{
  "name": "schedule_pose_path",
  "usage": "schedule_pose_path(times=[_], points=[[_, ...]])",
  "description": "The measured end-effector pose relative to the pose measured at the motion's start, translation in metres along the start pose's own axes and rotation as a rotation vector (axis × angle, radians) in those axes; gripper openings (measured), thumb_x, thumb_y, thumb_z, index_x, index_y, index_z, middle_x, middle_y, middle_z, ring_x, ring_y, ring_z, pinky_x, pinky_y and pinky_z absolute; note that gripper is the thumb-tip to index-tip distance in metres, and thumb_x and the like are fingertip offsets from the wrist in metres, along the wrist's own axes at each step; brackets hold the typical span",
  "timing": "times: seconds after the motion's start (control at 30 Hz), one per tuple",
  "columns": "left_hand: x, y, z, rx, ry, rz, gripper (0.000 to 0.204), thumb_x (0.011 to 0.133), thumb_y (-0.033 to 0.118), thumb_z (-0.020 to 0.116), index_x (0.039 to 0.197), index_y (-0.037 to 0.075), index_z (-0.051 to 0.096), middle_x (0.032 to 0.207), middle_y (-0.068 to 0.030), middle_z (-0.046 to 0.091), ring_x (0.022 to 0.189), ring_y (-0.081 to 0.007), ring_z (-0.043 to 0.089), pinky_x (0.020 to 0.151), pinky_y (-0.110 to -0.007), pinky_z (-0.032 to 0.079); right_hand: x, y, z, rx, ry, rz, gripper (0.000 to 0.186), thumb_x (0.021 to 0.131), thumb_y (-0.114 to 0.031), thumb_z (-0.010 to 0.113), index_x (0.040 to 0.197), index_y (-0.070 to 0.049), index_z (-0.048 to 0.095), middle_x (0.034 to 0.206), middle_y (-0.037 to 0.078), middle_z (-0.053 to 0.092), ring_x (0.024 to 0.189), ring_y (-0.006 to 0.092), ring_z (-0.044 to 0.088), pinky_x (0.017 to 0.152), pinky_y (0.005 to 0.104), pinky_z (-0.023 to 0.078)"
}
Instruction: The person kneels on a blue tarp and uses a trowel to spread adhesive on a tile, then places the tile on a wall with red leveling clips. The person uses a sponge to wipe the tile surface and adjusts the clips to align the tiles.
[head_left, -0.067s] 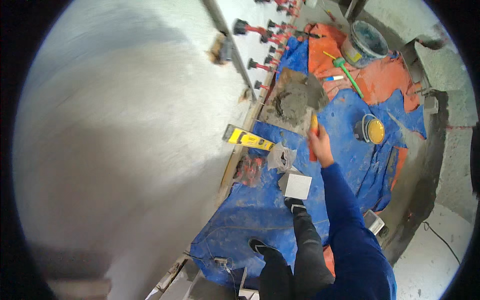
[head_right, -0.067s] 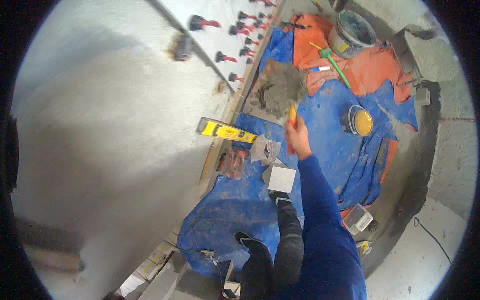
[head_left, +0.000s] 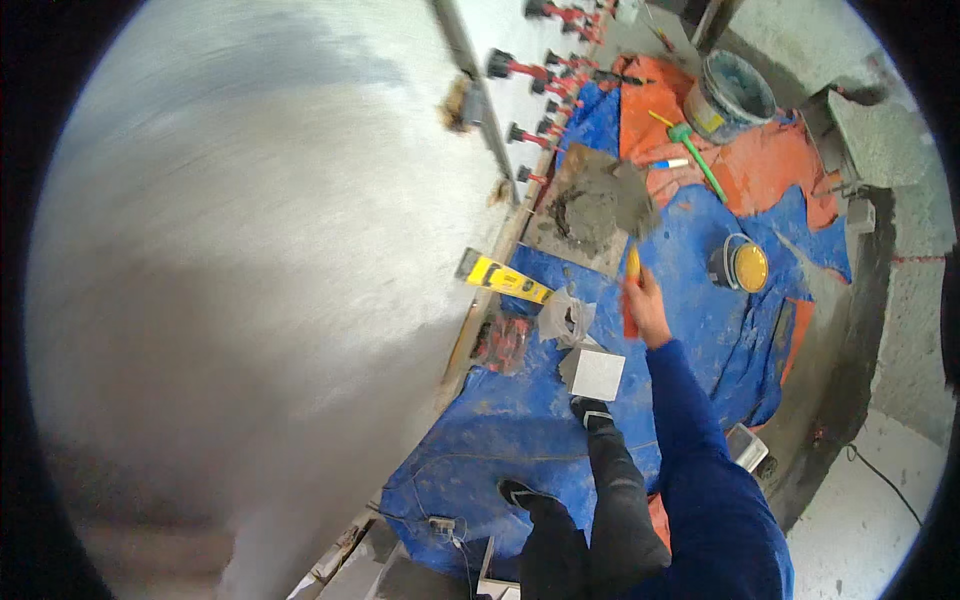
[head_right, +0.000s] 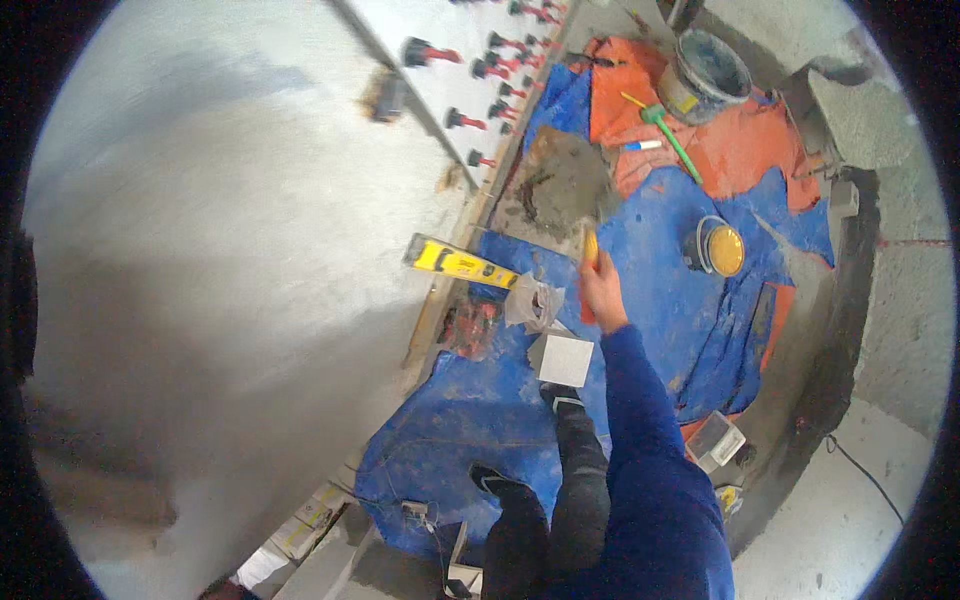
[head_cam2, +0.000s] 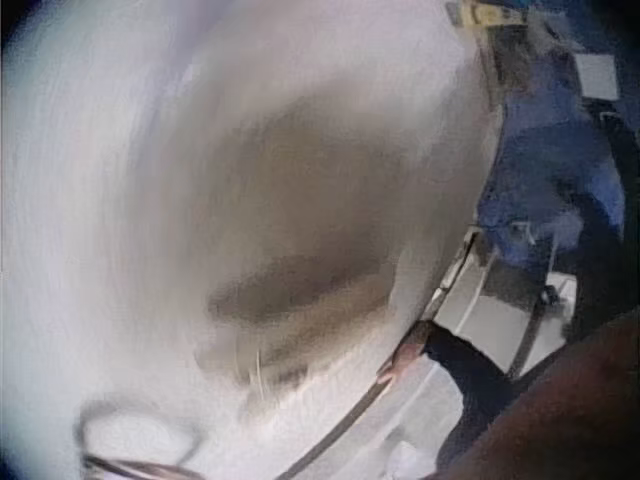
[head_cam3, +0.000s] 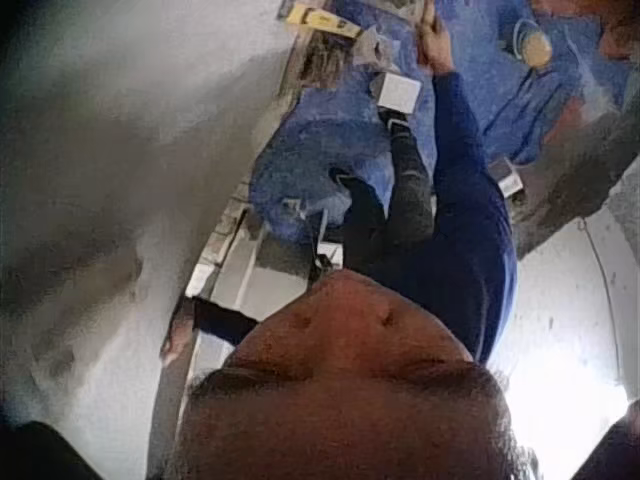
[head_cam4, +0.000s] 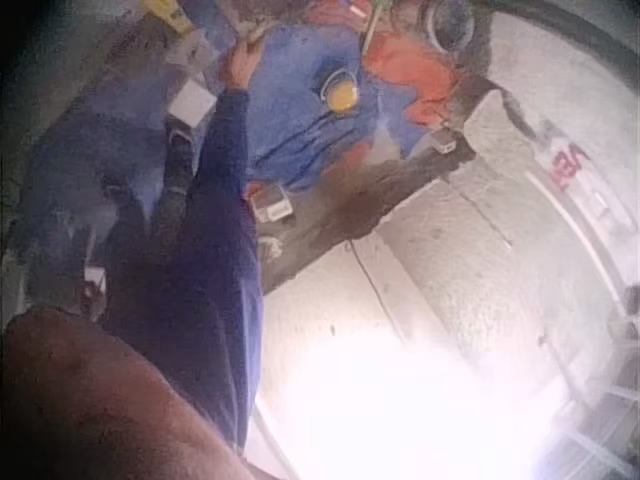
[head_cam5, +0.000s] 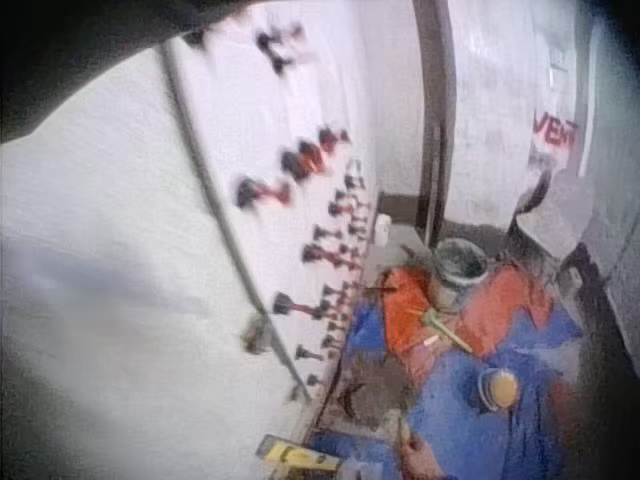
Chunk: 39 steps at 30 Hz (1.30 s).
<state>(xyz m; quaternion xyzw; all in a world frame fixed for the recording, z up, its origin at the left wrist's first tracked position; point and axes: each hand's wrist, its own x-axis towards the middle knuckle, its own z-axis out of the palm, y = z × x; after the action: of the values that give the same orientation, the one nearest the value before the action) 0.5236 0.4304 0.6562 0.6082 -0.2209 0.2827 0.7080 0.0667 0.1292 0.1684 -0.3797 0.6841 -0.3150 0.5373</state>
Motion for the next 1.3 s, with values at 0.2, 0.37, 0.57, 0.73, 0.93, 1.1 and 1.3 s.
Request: schedule_pose_path(times=[0.2, 0.37, 0.57, 0.73, 0.93, 1.1, 1.3], points=[[-0.024, -0.017, -0.086, 0.218, -0.022, -0.027, 0.068, 0.093, 0.050, 0.062, 0.144, 0.007, 0.052, 0.147, -0.0165, 0.049, 0.138, -0.0352, 0.041, 0.117, -0.054, 0.027, -0.227, 0.085, 0.009, -0.085, -0.121, 0.167, 0.019, 0.092, -0.019, 0.056, 0.092, -0.001, 0.061, 0.068, 0.003, 0.057, 0.055, 0.0141, 0.054, 0.047, 0.0336, 0.042], [-0.043, -0.009, -0.201, 0.375, -0.447, -0.238, 0.074, 0.091, 0.048, 0.065, 0.146, 0.003, 0.046, 0.154, -0.0232, 0.038, 0.142, -0.0405, 0.033, 0.119, -0.055, 0.021, -0.407, 0.149, 0.059, -0.715, -0.727, 0.323, 0.033, 0.097, -0.036, 0.062, 0.086, -0.005, 0.068, 0.070, 0.010, 0.065, 0.062, 0.0242, 0.064, 0.055, 0.0432, 0.049], [0.057, -0.029, -0.476, 1.238, -0.296, 0.172, 0.085, 0.084, 0.020, 0.076, 0.154, -0.003, 0.032, 0.159, -0.0278, 0.030, 0.149, -0.0432, 0.026, 0.122, -0.055, 0.017, -0.528, 0.184, 0.206, -0.965, -1.583, -0.180, 0.043, 0.100, -0.047, 0.058, 0.098, -0.004, 0.064, 0.075, 0.009, 0.061, 0.064, 0.0265, 0.066, 0.060, 0.0480, 0.053], [0.229, -0.040, -0.697, 1.687, 0.497, 0.514, 0.080, 0.096, 0.041, 0.069, 0.151, -0.006, 0.035, 0.155, -0.0258, 0.038, 0.145, -0.0411, 0.035, 0.121, -0.052, 0.024, -0.567, 0.149, 0.342, -0.387, -1.314, 0.271, 0.014, 0.091, -0.014, 0.063, 0.101, -0.004, 0.058, 0.068, 0.006, 0.055, 0.050, 0.0222, 0.057, 0.042, 0.0394, 0.047], [0.316, -0.116, -0.789, 1.988, 0.709, 0.438, 0.102, 0.089, 0.067, 0.064, 0.156, -0.001, 0.028, 0.153, -0.0367, 0.033, 0.141, -0.0503, 0.036, 0.114, -0.055, 0.036, -0.515, 0.119, 0.492, -0.713, -1.113, 0.184, 0.022, 0.088, -0.013, 0.069, 0.100, -0.006, 0.051, 0.066, 0.004, 0.053, 0.049, 0.0185, 0.055, 0.042, 0.0377, 0.047], [0.318, -0.124, -0.810, 2.178, 0.763, 0.703, 0.094, 0.089, 0.070, 0.062, 0.152, 0.006, 0.040, 0.144, -0.0417, 0.038, 0.126, -0.0569, 0.047, 0.102, -0.058, 0.047, -0.458, 0.171, 0.587, -0.771, -0.929, 0.273, 0.017, 0.088, -0.013, 0.069, 0.092, -0.008, 0.053, 0.064, 0.003, 0.053, 0.045, 0.0158, 0.052, 0.040, 0.0361, 0.046], [0.279, -0.183, -0.783, 2.211, 0.459, 0.718, 0.092, 0.089, 0.069, 0.062, 0.152, 0.005, 0.041, 0.143, -0.0410, 0.039, 0.126, -0.0559, 0.048, 0.102, -0.058, 0.046, -0.374, 0.266, 0.693, -0.771, -0.828, 0.285, 0.015, 0.088, -0.015, 0.067, 0.090, -0.006, 0.055, 0.062, 0.004, 0.054, 0.043, 0.0196, 0.054, 0.038, 0.0375, 0.044]])
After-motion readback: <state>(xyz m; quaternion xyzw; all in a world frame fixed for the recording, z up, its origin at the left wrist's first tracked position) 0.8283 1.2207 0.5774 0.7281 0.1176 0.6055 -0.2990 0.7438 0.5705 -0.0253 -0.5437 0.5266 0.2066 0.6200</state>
